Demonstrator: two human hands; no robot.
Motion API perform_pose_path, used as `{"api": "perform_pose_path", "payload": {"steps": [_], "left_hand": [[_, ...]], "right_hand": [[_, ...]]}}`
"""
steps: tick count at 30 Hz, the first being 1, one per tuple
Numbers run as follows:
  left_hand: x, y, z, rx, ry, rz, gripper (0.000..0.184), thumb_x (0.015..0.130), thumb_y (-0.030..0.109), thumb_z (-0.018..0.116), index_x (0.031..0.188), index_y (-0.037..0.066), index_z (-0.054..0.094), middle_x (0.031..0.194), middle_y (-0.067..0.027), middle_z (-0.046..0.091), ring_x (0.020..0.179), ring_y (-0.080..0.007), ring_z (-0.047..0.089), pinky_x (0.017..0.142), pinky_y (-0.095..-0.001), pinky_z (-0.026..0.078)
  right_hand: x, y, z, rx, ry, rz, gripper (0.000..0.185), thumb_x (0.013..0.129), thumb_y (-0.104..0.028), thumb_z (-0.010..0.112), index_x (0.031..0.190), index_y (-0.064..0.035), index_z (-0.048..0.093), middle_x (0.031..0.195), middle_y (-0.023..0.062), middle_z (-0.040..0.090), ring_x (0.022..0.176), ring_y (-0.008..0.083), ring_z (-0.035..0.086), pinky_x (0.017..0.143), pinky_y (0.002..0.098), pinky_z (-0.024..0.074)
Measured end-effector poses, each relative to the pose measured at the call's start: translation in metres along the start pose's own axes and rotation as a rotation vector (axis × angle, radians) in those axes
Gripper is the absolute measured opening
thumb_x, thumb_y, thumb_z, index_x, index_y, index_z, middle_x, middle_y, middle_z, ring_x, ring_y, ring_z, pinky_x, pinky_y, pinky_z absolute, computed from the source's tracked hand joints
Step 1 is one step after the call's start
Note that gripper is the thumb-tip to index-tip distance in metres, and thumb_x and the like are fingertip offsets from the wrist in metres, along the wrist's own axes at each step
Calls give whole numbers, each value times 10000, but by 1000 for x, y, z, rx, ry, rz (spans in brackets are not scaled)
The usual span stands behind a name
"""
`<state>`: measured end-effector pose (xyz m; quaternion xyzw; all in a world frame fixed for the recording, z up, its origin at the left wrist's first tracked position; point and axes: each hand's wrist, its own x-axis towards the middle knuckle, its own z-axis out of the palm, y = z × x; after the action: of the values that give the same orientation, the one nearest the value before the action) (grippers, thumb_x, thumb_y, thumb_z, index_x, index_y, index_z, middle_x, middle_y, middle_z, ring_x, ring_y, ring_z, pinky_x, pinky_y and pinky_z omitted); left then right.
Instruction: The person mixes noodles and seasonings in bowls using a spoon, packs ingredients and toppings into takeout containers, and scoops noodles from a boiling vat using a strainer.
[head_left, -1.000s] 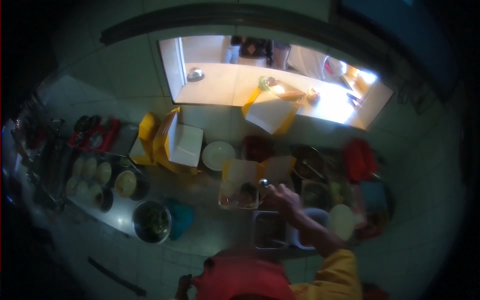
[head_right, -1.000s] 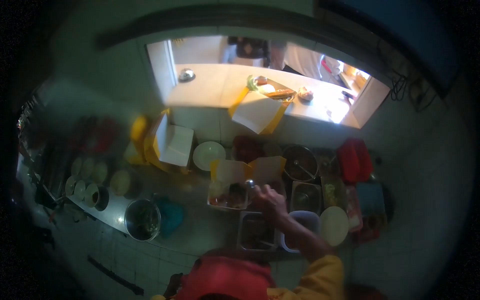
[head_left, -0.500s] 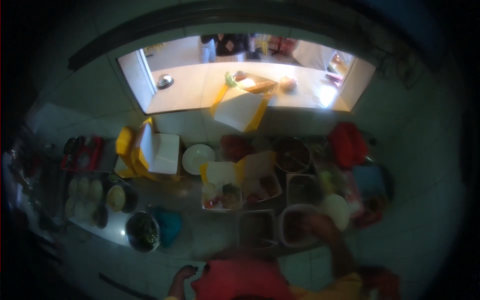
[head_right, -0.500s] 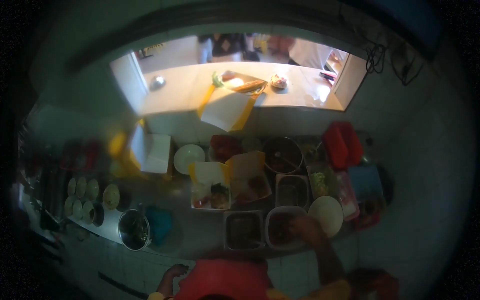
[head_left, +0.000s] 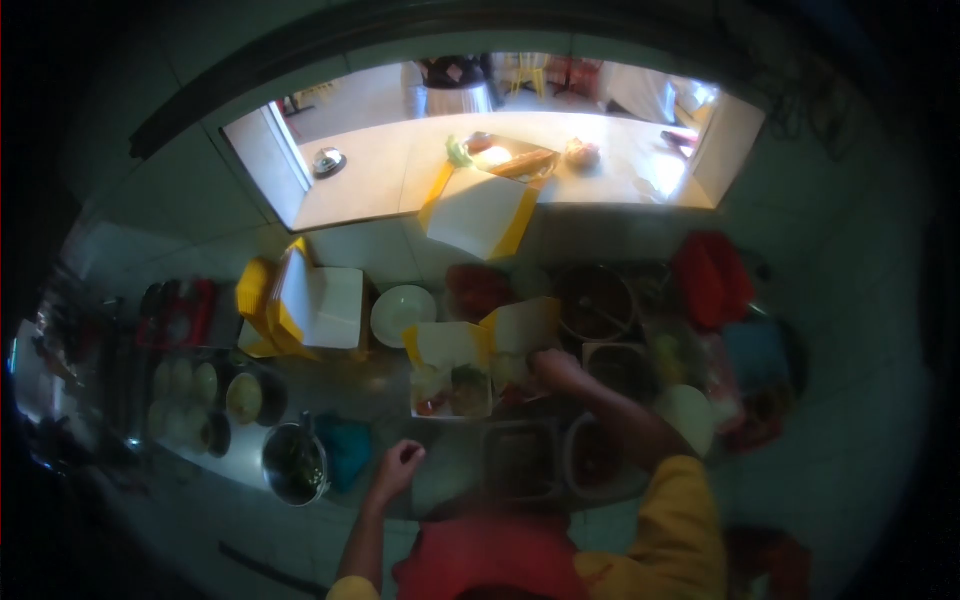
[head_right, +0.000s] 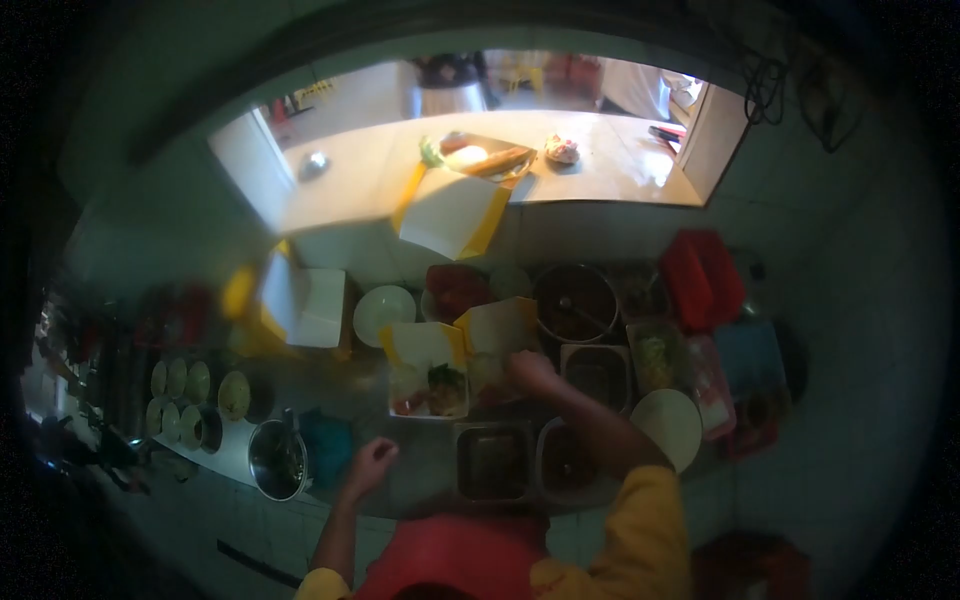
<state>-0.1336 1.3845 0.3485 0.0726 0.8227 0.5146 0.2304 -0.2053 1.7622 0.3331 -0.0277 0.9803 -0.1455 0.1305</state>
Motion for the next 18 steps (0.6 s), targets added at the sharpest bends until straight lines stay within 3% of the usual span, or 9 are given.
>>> {"api": "perform_pose_path", "payload": {"steps": [1, 5, 7, 9, 13, 15, 16, 18], "left_hand": [[6, 7, 0, 27, 116, 51, 217, 832, 205, 592, 917, 6, 585, 802, -85, 621, 756, -164, 587, 711, -282, 455], [28, 26, -1, 52, 193, 77, 229, 805, 203, 616, 931, 15, 583, 845, -117, 614, 803, -201, 598, 719, -302, 459], [40, 37, 0, 197, 319, 215, 246, 786, 203, 630, 945, 22, 581, 884, -134, 596, 842, -248, 595, 733, -324, 462], [59, 37, 6, 269, 363, 236, 269, 774, 212, 639, 955, 23, 580, 889, -143, 586, 846, -275, 586, 732, -338, 463], [105, 25, 23, 495, 529, 333, 300, 734, 234, 660, 937, 24, 590, 862, -164, 565, 824, -339, 558, 711, -398, 458], [115, 26, 27, 585, 458, 269, 269, 734, 231, 651, 900, 27, 591, 848, -163, 565, 803, -344, 556, 694, -416, 453], [118, 26, 29, 674, 387, 207, 241, 734, 227, 641, 863, 30, 593, 835, -163, 565, 782, -350, 553, 677, -434, 447], [127, 20, 35, 674, 359, 236, 208, 741, 218, 626, 826, 32, 586, 817, -163, 565, 766, -351, 554, 666, -438, 443]], "right_hand": [[11, 10, 12, 4, -7, -3, 281, 728, -305, 601, 818, -40, 627, 761, 175, 621, 754, 351, 607, 671, 426, 488], [21, 46, 4, -59, -16, -33, 233, 717, -253, 585, 783, -34, 634, 752, 156, 629, 714, 333, 619, 611, 413, 497], [13, 48, -1, -85, -5, -9, 200, 717, -225, 581, 772, -43, 642, 748, 148, 632, 701, 323, 624, 586, 403, 499], [4, 46, -2, -248, 136, 82, 119, 725, -151, 569, 752, -63, 645, 710, 124, 631, 675, 300, 626, 575, 384, 500], [-3, 12, -35, -164, 58, 279, 100, 737, -107, 542, 755, -78, 635, 745, 112, 625, 675, 291, 619, 581, 370, 501], [-7, -4, -40, -262, 406, 71, 147, 750, -144, 555, 819, -60, 653, 831, 128, 644, 761, 272, 642, 635, 380, 517], [-3, 0, -32, -258, 403, 72, 147, 750, -144, 555, 819, -60, 653, 831, 128, 644, 761, 272, 642, 635, 380, 517], [5, 5, -14, -81, -3, -211, 150, 724, -198, 576, 799, -83, 635, 856, 119, 601, 770, 302, 617, 629, 405, 506]]}}
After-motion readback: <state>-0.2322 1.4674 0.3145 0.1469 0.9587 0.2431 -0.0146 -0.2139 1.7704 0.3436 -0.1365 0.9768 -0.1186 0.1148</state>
